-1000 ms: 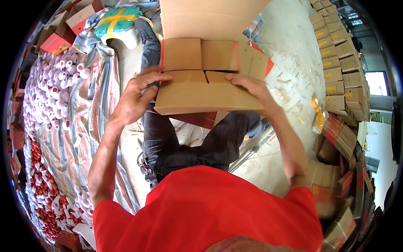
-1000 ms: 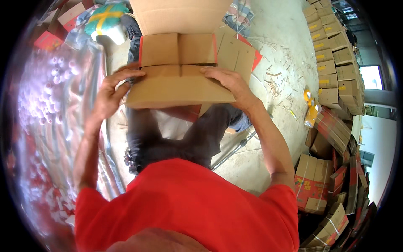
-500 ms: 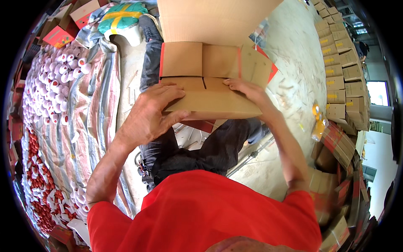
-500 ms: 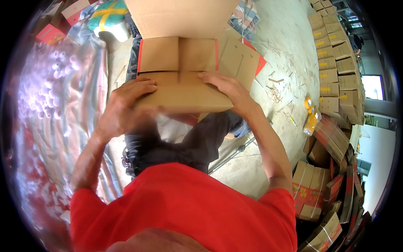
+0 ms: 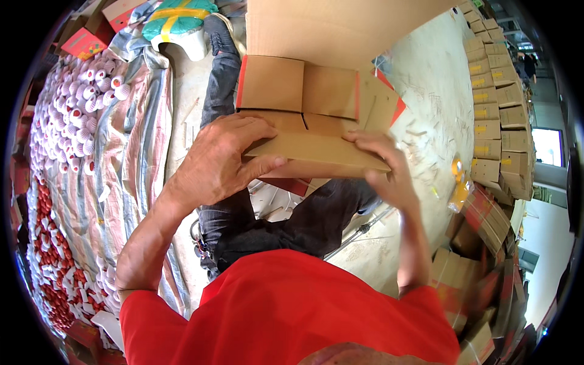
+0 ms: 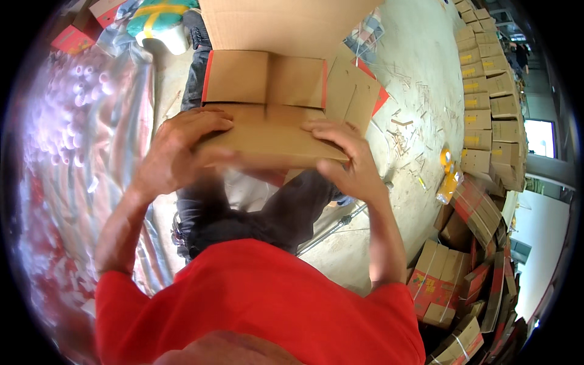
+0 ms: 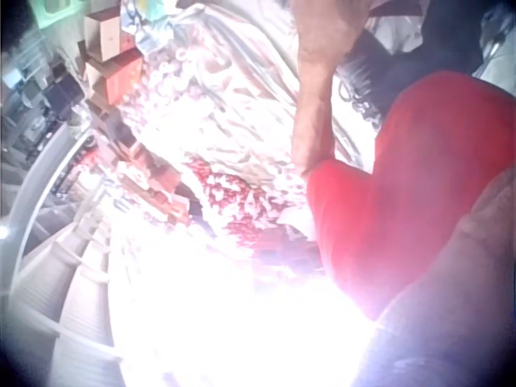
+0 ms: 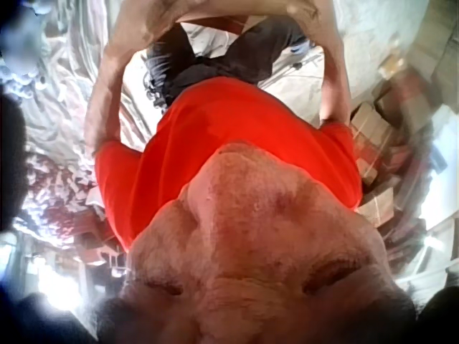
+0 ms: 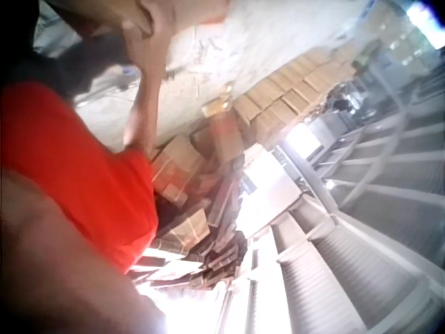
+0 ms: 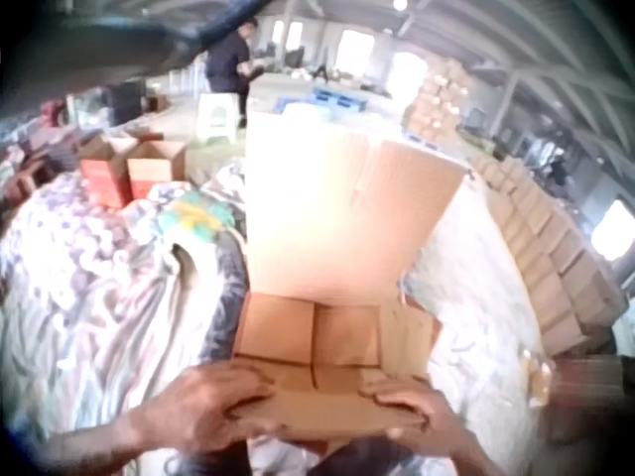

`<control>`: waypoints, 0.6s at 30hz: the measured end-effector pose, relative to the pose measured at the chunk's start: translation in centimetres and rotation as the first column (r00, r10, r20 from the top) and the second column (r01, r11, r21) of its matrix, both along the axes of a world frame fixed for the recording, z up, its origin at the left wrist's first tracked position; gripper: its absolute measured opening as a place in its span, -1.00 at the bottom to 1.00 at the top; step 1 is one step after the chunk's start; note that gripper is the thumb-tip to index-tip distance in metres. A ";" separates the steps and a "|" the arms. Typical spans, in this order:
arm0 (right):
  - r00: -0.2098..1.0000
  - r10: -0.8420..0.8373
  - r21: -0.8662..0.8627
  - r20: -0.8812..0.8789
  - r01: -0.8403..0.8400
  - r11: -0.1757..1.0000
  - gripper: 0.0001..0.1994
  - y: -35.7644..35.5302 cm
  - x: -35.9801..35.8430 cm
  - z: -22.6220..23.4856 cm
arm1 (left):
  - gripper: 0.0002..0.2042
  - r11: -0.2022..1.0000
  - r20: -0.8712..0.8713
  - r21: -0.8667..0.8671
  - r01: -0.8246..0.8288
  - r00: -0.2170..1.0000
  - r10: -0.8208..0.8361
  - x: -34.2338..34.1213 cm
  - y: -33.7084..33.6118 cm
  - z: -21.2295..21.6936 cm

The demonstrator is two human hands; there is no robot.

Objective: The person sits on the floor and repeatedly folds flat cardboard pieces into small boxes. They fold the side flaps, tuck them in, and then place each completed box aside. The process is repeated for multiple identical boxes.

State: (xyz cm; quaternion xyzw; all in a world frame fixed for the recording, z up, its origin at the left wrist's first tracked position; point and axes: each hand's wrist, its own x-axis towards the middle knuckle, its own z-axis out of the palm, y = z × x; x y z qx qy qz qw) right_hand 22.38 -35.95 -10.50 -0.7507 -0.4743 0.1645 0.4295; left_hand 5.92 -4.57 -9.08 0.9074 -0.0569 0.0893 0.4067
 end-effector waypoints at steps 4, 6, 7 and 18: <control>0.998 -0.054 -0.088 0.039 0.057 0.994 -0.50 0.4 1.5 -2.4 | -0.60 1.000 -0.120 0.018 -0.018 0.993 0.020 1.5 1.1 -1.4; 0.970 -0.221 -0.054 0.102 0.228 0.972 -0.45 1.3 0.7 -3.2 | -0.55 0.991 -0.032 0.108 -0.084 0.996 0.088 2.4 1.6 -2.4; 0.944 -0.304 -0.034 0.131 0.311 0.950 -0.42 1.8 0.4 -3.6 | -0.51 0.975 0.089 0.161 -0.153 0.986 0.140 2.8 1.7 -2.8; 0.829 -0.557 -0.226 -0.042 0.535 0.814 -0.09 4.6 0.5 -9.8 | 0.14 0.858 0.155 0.117 -0.501 0.862 0.482 5.3 0.8 -12.1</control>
